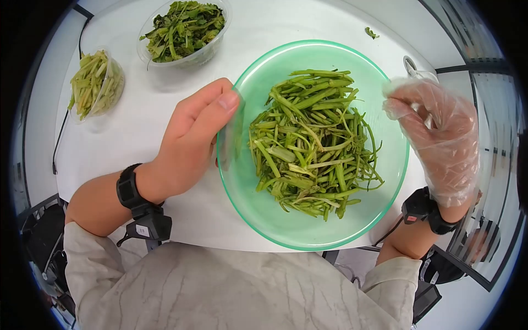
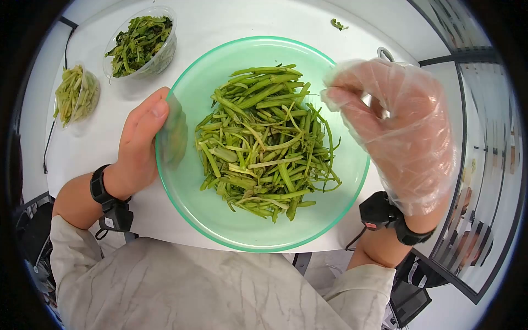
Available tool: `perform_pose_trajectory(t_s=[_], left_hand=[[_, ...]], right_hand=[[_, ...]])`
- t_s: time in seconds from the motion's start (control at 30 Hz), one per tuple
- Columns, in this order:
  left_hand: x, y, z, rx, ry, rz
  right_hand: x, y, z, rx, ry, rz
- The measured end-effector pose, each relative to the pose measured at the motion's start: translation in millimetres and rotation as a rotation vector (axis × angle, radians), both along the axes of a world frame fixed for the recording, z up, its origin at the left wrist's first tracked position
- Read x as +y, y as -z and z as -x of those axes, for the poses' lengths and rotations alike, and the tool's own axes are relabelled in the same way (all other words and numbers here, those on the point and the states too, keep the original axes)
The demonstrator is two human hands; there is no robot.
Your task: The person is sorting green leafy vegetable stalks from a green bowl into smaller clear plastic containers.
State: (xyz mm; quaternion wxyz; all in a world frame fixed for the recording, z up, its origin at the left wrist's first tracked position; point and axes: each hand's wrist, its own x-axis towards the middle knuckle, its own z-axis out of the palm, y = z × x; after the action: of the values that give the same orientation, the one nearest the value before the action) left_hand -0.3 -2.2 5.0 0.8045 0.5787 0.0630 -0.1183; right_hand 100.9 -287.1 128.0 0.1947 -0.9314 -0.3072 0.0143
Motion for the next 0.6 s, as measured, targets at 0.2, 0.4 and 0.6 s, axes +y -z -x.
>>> perform_pose_trajectory(t_s=[0.2,0.4,0.6], left_hand=[[1.3,3.8,-0.5,-0.006,-0.005,-0.016],[-3.7,1.0,0.2,-0.02,-0.025,0.015],[1.4,4.6,-0.4,-0.02,-0.009,-0.006]], right_hand=[[-7.7,-1.0,19.6,0.063,0.036,0.351],[-0.8,11.3,34.9,-0.063,0.038,0.484],[-5.7,17.3,41.8,-0.246,-0.006,0.431]])
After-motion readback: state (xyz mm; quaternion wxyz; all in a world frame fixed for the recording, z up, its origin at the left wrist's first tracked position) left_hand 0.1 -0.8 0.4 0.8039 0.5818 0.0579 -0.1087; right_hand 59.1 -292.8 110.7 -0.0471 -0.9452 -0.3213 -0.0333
